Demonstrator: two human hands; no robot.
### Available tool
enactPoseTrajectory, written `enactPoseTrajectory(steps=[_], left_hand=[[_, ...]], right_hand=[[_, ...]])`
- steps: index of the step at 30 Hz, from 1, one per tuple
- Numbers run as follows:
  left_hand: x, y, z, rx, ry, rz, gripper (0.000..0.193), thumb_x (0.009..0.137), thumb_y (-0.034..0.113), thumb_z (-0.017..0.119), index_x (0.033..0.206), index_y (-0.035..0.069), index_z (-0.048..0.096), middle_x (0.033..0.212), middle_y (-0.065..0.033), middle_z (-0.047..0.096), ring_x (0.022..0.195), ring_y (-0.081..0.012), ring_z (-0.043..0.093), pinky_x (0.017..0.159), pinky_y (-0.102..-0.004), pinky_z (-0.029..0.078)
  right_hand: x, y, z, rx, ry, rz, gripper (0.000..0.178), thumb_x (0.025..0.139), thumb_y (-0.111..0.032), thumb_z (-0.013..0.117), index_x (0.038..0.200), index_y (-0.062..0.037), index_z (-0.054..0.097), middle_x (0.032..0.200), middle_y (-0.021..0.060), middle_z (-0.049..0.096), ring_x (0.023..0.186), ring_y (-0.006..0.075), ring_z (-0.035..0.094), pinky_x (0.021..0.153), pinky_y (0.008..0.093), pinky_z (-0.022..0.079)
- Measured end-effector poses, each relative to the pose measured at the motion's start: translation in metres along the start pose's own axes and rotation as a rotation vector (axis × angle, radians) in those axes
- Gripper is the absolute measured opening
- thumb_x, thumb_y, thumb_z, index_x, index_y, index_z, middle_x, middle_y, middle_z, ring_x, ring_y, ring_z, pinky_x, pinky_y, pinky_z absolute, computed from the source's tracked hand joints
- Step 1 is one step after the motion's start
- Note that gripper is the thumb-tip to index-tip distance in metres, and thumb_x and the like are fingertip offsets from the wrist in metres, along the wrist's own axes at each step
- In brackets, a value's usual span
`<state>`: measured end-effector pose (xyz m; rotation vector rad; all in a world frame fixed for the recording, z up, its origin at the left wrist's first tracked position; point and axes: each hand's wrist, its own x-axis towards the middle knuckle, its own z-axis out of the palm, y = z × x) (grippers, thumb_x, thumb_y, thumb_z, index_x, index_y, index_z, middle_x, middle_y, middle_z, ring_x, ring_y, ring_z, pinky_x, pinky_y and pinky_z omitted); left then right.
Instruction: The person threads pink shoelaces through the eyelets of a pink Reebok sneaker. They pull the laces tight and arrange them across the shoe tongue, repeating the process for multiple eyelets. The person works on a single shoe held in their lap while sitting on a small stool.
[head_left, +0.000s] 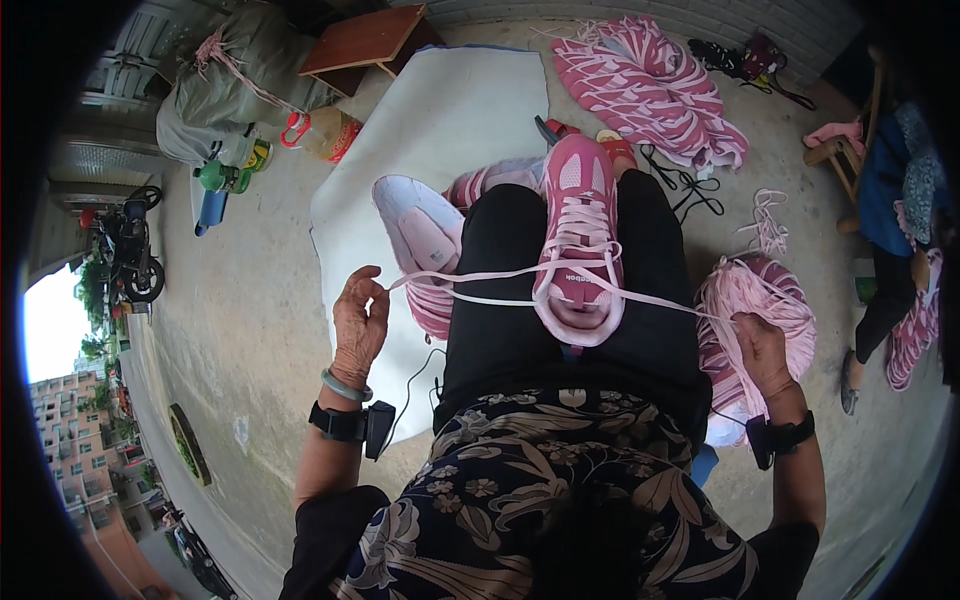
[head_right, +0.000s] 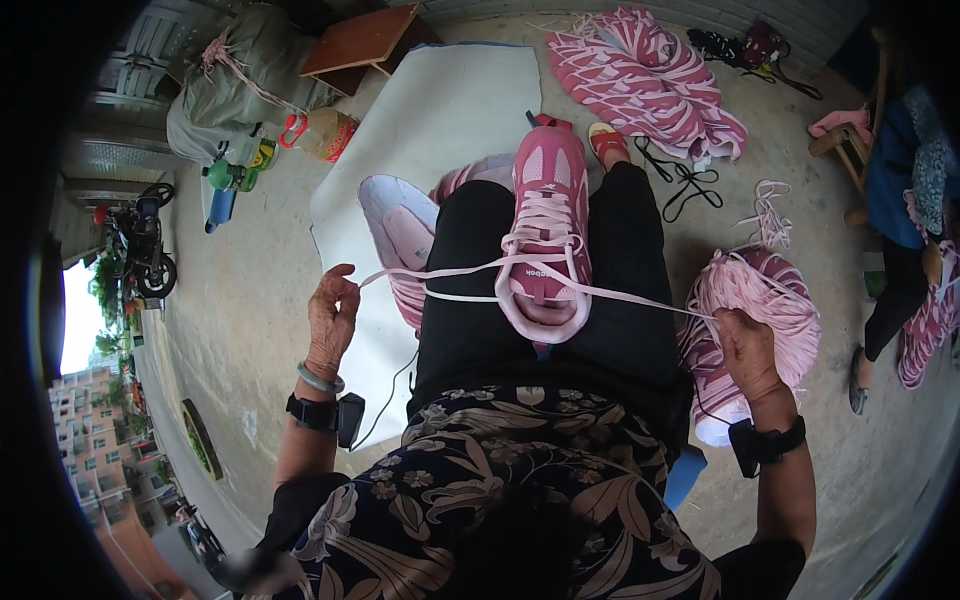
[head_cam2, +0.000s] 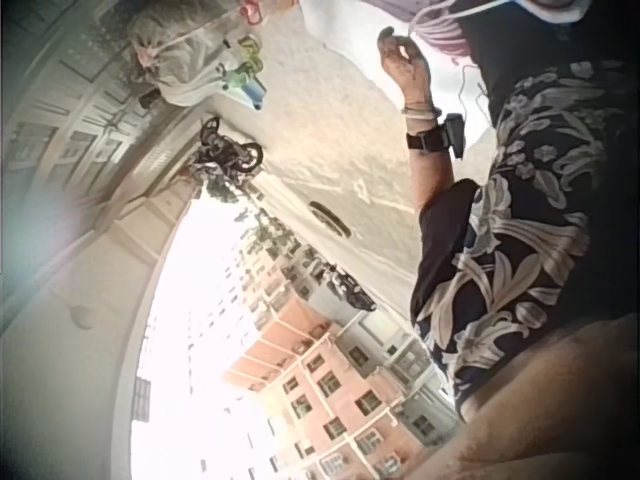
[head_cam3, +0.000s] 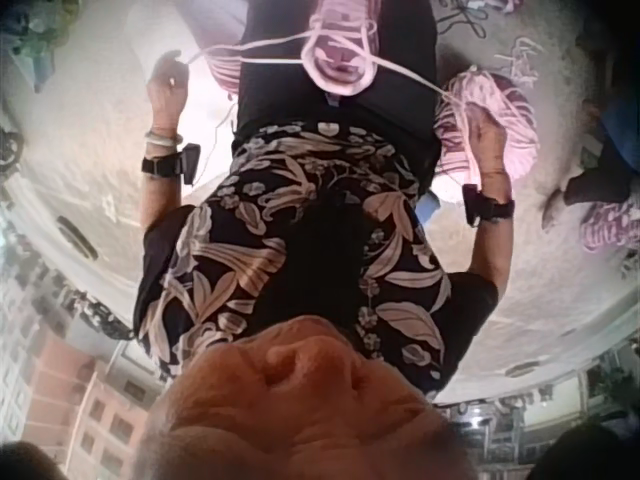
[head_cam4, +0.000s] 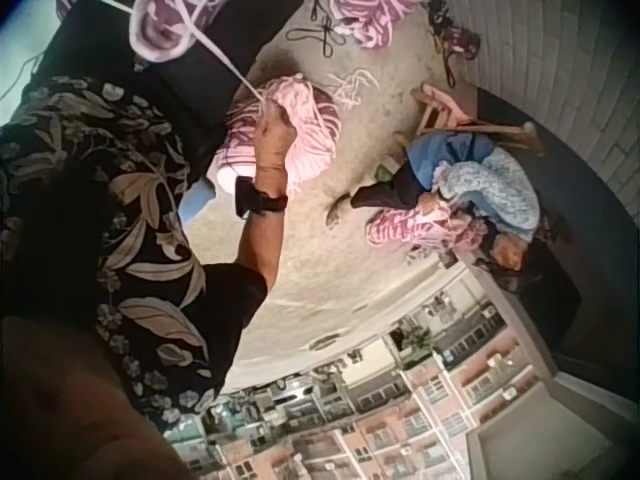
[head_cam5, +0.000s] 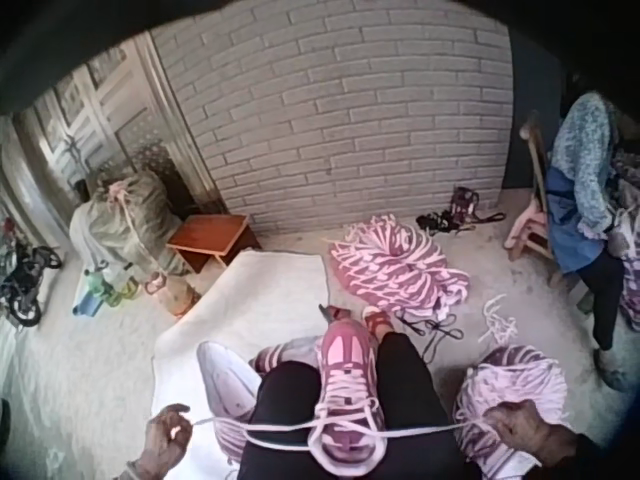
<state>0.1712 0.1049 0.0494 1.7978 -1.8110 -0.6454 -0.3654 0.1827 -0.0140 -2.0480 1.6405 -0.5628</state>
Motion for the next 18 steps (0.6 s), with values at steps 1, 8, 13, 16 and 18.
enactPoseTrajectory(steps=[1,8,13,16,18], left_hand=[[0.007,0.010,-0.002,-0.263,-0.029,-0.099,0.009,0.080,0.008,0.054,0.073,0.004,0.053,0.112,-0.0135,0.055,0.085,-0.0228,0.059,0.077,-0.0327,0.043],[0.055,0.076,-0.022,-1.555,-0.113,-0.004,0.020,0.087,0.020,0.048,0.091,0.001,0.054,0.115,-0.0172,0.053,0.057,-0.0145,0.053,0.058,-0.0254,0.044],[0.073,0.086,-0.020,-1.590,-0.373,0.127,0.026,0.091,0.026,0.046,0.094,0.001,0.053,0.091,-0.0133,0.058,0.044,-0.0116,0.044,0.047,-0.0205,0.039],[0.080,0.079,-0.019,-1.098,-0.327,0.001,0.029,0.092,0.029,0.047,0.094,0.001,0.054,0.074,-0.0076,0.057,0.044,-0.0098,0.045,0.045,-0.0186,0.037],[0.079,0.072,-0.022,-0.565,-0.275,-0.073,0.029,0.092,0.030,0.048,0.095,0.002,0.056,0.067,-0.0042,0.056,0.045,-0.0082,0.046,0.045,-0.0174,0.037]], right_hand=[[-0.005,0.010,-0.011,-0.082,-0.005,0.026,0.016,0.079,-0.002,0.052,0.094,-0.0018,0.057,0.084,0.0189,0.060,0.076,0.0374,0.059,0.066,0.0404,0.048],[-0.001,0.066,-0.068,-0.121,0.304,0.300,0.015,0.088,-0.017,0.054,0.085,-0.0026,0.057,0.058,0.0091,0.053,0.050,0.0181,0.052,0.048,0.0313,0.041],[0.046,0.003,-0.033,0.840,0.341,0.887,0.031,0.090,-0.033,0.052,0.072,-0.0076,0.053,0.045,-0.0033,0.035,0.036,0.0074,0.026,0.036,0.0244,0.024],[0.057,-0.063,0.001,1.209,0.007,0.945,0.021,0.089,-0.025,0.049,0.075,-0.0091,0.051,0.049,-0.0021,0.036,0.038,0.0066,0.027,0.036,0.0232,0.023],[0.064,-0.086,0.014,1.347,-0.237,0.906,0.016,0.086,-0.022,0.051,0.078,-0.0085,0.051,0.054,-0.0017,0.041,0.041,0.0070,0.033,0.038,0.0232,0.028]])
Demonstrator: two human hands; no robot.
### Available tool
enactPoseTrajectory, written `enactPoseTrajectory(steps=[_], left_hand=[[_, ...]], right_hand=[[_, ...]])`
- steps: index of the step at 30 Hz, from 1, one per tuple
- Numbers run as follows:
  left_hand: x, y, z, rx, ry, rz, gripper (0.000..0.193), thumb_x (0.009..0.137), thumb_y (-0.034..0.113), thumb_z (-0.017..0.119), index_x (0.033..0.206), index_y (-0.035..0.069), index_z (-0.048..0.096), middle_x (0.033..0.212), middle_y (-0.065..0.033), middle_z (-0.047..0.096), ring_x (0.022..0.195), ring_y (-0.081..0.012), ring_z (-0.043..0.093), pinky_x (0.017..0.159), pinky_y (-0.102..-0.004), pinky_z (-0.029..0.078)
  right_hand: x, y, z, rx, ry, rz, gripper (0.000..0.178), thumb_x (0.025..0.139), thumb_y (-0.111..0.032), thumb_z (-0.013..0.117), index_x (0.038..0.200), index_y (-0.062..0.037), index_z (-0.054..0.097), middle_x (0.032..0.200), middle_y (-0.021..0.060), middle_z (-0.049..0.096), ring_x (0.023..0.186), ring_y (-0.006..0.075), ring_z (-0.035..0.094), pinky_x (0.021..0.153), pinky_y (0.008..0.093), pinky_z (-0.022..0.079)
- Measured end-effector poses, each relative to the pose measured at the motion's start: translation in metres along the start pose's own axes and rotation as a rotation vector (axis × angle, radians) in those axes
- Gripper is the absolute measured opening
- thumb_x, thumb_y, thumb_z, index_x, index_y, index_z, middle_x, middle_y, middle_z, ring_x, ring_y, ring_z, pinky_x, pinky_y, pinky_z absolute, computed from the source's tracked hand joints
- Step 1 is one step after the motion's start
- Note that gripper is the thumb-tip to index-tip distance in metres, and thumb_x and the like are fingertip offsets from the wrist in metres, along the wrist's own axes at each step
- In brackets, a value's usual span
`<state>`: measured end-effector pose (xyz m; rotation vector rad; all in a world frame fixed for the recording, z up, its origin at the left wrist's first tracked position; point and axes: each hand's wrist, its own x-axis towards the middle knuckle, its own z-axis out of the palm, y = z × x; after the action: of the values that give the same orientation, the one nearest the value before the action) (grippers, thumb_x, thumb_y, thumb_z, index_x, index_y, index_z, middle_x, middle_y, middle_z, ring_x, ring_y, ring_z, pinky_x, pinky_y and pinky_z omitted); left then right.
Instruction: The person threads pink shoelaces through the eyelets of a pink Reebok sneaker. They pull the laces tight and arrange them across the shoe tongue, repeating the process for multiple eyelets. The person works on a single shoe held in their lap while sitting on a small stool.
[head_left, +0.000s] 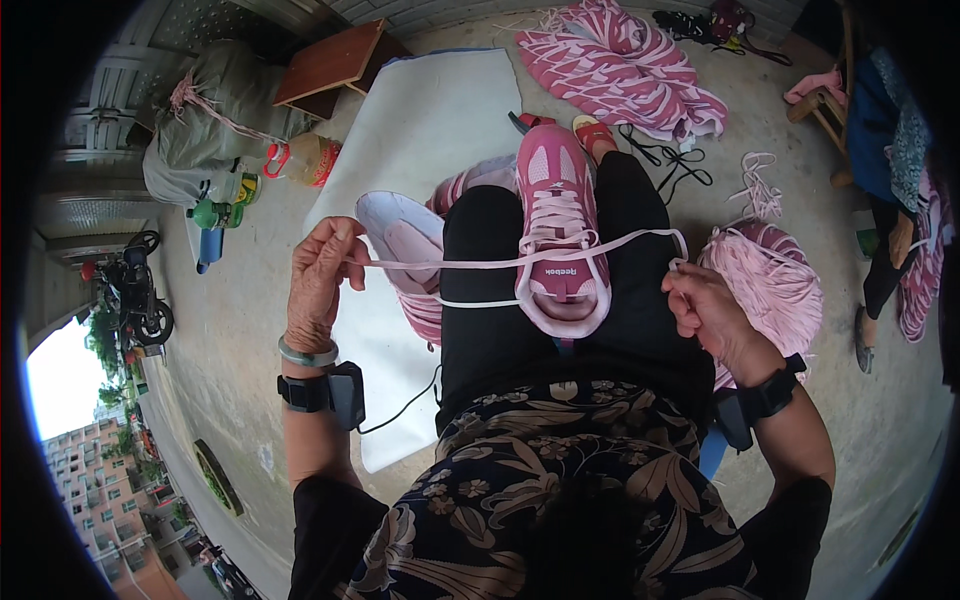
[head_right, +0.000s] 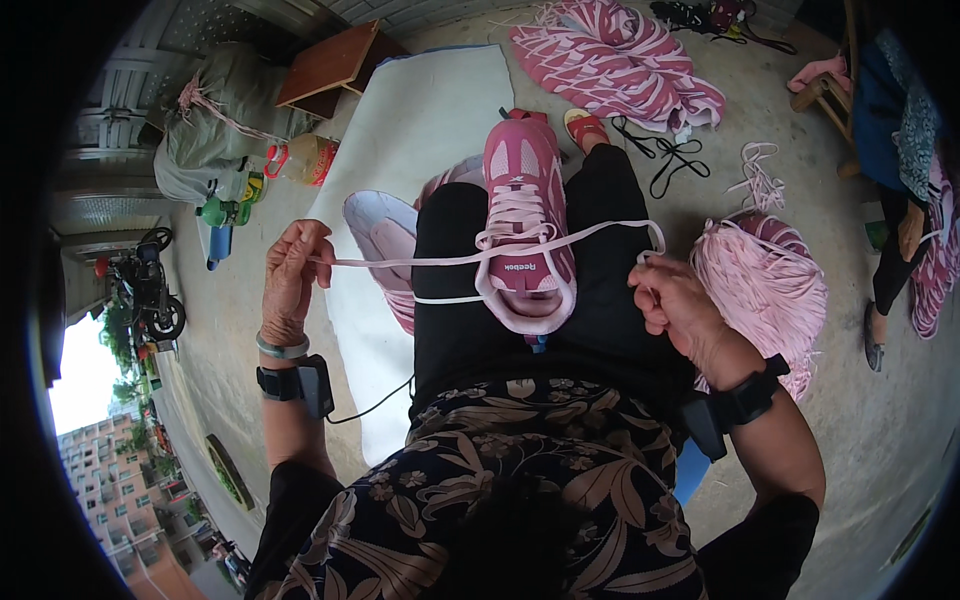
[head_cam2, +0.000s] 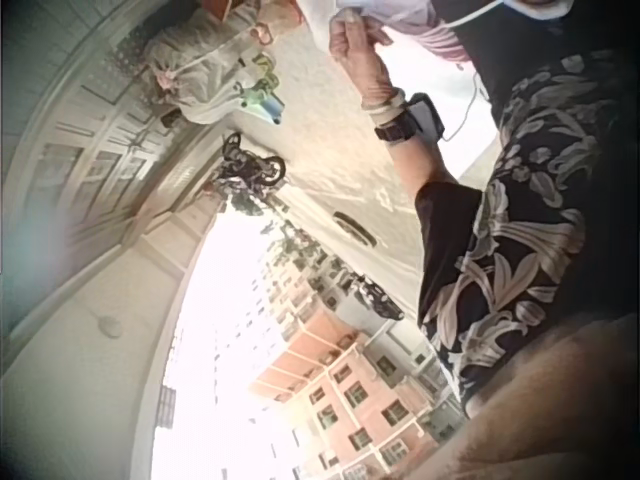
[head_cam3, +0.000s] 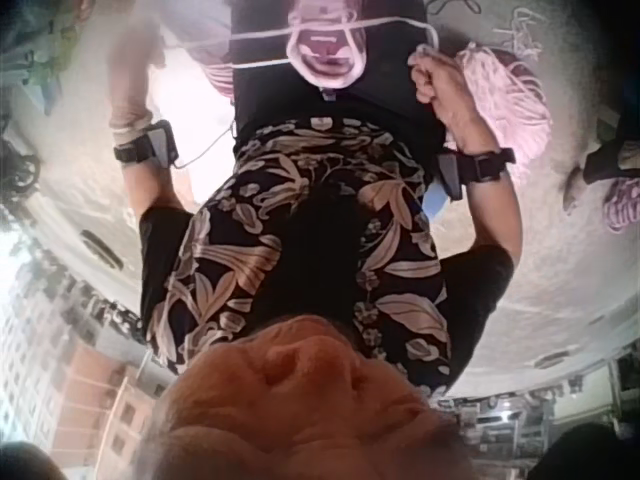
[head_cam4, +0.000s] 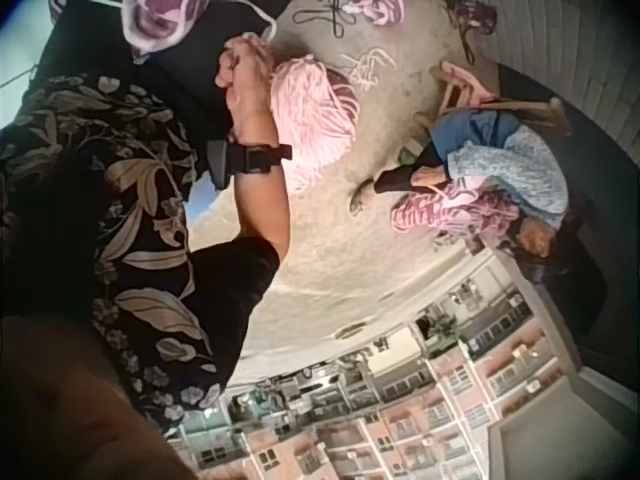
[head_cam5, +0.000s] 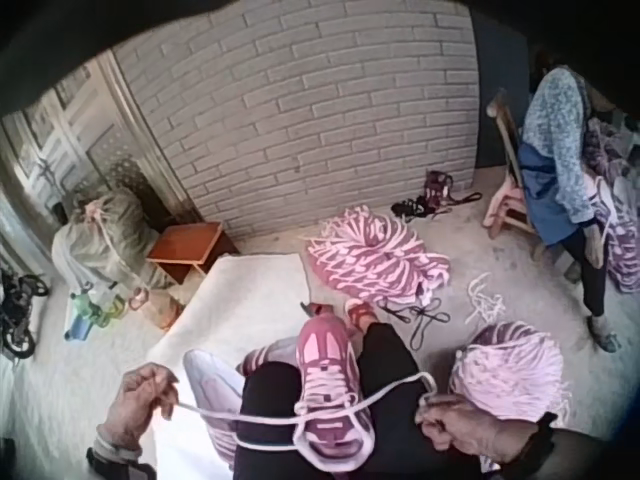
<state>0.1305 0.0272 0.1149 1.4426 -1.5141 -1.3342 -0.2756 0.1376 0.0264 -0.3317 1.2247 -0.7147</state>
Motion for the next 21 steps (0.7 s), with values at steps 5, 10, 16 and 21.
enactPoseTrajectory(steps=[5,10,16,21], left_hand=[[-0.003,-0.021,-0.015,0.813,-0.223,0.076,0.025,0.066,-0.003,0.069,0.089,0.004,0.062,0.067,-0.0028,0.053,0.063,-0.0145,0.056,0.056,-0.0280,0.046],[0.003,-0.025,-0.010,1.187,-0.221,0.318,0.011,0.066,-0.001,0.066,0.075,0.004,0.062,0.076,-0.0108,0.056,0.070,-0.0298,0.058,0.063,-0.0366,0.048],[0.016,-0.025,-0.013,1.464,-0.182,0.584,0.003,0.077,0.006,0.058,0.078,0.004,0.057,0.078,-0.0117,0.056,0.070,-0.0321,0.057,0.059,-0.0384,0.046],[0.012,-0.052,-0.016,1.110,-0.082,0.224,0.010,0.085,0.011,0.052,0.079,0.004,0.048,0.066,-0.0154,0.056,0.061,-0.0358,0.056,0.052,-0.0431,0.043]], right_hand=[[0.020,0.007,0.038,-0.025,-0.107,-0.197,0.014,0.086,-0.021,0.059,0.090,-0.0078,0.061,0.074,0.0019,0.059,0.059,0.0086,0.054,0.050,0.0207,0.043],[0.044,0.014,0.048,-0.018,-0.075,-0.429,0.015,0.085,-0.020,0.061,0.093,-0.0080,0.065,0.077,-0.0024,0.059,0.068,0.0041,0.053,0.053,0.0178,0.043],[0.059,0.019,0.058,0.114,0.056,-0.570,0.011,0.084,-0.013,0.062,0.090,-0.0043,0.062,0.070,-0.0013,0.058,0.058,0.0027,0.052,0.045,0.0162,0.043],[0.063,0.023,0.061,0.066,0.106,-0.652,0.007,0.083,-0.009,0.062,0.086,-0.0027,0.060,0.067,-0.0005,0.057,0.056,0.0031,0.053,0.047,0.0166,0.044]])
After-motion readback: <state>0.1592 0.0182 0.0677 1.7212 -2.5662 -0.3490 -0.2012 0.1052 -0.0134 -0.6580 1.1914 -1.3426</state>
